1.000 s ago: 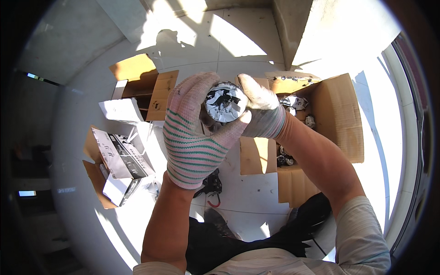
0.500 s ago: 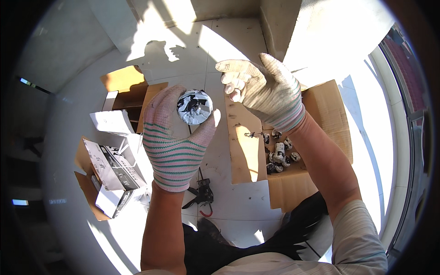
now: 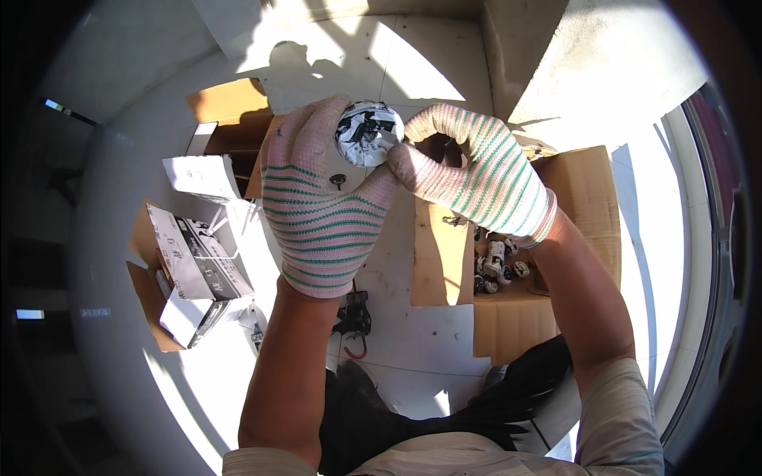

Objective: The person sits on the floor and sorts small wrapped items inside a cardboard box, picking them up and placing them back. They use a caulking gun to apply sealant to the box flaps, then stand and walk away.

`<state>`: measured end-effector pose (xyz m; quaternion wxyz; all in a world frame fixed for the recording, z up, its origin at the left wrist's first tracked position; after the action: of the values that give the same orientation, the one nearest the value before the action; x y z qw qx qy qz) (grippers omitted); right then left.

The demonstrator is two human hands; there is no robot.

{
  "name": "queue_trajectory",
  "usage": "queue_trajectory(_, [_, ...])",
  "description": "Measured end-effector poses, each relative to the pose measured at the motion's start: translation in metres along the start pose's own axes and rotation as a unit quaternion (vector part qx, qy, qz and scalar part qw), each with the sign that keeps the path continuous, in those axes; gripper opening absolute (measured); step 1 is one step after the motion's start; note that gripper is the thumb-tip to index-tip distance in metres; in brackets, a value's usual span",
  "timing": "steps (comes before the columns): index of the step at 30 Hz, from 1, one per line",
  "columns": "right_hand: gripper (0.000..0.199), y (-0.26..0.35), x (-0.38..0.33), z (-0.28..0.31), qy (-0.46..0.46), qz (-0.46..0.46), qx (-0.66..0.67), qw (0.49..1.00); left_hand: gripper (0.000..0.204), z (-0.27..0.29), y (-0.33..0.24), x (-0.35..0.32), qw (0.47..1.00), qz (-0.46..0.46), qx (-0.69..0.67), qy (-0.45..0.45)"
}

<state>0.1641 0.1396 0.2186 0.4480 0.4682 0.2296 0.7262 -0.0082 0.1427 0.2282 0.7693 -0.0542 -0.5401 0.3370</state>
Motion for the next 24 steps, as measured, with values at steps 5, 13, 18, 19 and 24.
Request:
queue_trajectory(5, [0.026, -0.003, -0.001, -0.002, 0.002, -0.055, 0.009, 0.998, 0.062, -0.003, -0.003, 0.0, 0.999, -0.038, 0.017, -0.027])
queue_trajectory(13, [0.028, -0.008, -0.002, -0.006, 0.014, -0.184, 0.141, 0.973, 0.065, -0.005, 0.0, -0.001, 0.999, -0.003, 0.052, -0.011])
queue_trajectory(18, [0.026, -0.006, -0.005, -0.003, 0.063, -0.203, 0.169, 0.963, 0.067, -0.006, -0.001, -0.001, 0.999, 0.023, 0.046, 0.009])
queue_trajectory(19, [0.027, -0.006, -0.005, -0.003, 0.062, -0.204, 0.177, 0.961, 0.07, -0.006, 0.0, -0.001, 0.998, 0.033, 0.045, 0.016])
queue_trajectory(24, [0.025, -0.004, -0.004, 0.0, 0.028, -0.181, 0.174, 0.968, 0.066, -0.008, -0.001, -0.001, 0.998, 0.027, 0.045, 0.019])
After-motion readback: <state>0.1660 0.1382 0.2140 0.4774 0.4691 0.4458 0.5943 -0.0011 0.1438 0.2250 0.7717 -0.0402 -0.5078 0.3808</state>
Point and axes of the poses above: each hand's wrist, its own x-axis towards the middle knuckle, its own z-axis out of the back of the hand, y = z × x, the point moved 6 cm from there along x, towards the middle knuckle, and after that the axes turned 10 degrees about -x, right-handed, at the moved point
